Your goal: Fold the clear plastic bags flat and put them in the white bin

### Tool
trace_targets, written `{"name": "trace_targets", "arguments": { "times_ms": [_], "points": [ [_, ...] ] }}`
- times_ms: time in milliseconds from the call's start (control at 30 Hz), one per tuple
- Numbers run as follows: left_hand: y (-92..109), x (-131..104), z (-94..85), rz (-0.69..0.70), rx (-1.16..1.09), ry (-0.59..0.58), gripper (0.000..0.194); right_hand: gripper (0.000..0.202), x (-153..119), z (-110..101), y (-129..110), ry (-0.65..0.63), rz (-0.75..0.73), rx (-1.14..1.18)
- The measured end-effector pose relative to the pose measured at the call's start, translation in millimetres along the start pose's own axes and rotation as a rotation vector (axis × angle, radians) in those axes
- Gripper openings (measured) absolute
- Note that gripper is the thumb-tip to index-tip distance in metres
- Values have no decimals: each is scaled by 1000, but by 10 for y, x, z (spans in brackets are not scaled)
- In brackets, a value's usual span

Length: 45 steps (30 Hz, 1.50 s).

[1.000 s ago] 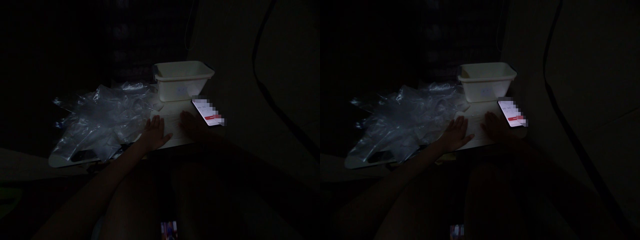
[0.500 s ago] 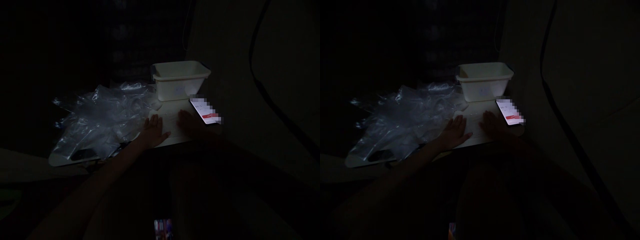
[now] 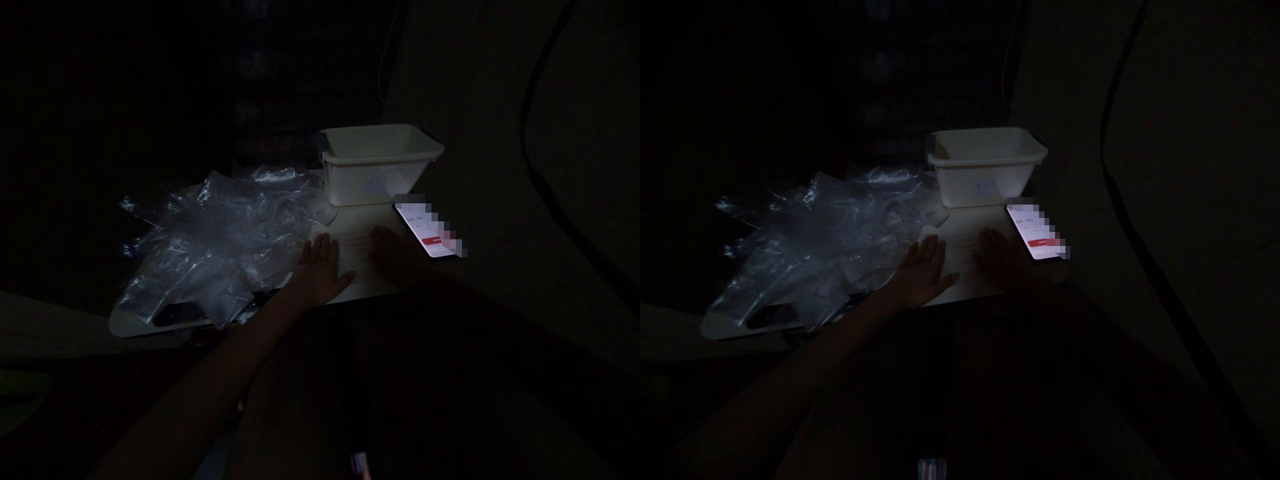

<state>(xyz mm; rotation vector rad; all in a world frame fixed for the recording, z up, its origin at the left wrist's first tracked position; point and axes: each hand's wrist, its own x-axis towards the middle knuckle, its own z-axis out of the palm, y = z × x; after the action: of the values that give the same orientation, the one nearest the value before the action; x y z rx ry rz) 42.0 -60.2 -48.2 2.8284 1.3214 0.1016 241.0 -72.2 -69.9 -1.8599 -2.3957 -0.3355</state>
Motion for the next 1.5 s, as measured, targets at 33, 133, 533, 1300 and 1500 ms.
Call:
{"name": "trace_targets", "arguments": {
  "times_ms": [33,133,533,1300,1500],
  "points": [
    [-3,-3,3,3,-8,9,73,51,-2,-3,1,-1,3,3],
    [-7,-8,7,2,-21,19,72,52,-7,-4,10,3,3,19],
    [-11,-27,-14,3,-65,48,62,53,-18,-70,-25,-14,35,72],
    [-41,-72,-76,-16,-202,189,47,49,32,-359,120,-100,161,464],
    [161,-73,-268,337,-209,157,24,47,-20,-347,251,138,98,625]
  ]
}}
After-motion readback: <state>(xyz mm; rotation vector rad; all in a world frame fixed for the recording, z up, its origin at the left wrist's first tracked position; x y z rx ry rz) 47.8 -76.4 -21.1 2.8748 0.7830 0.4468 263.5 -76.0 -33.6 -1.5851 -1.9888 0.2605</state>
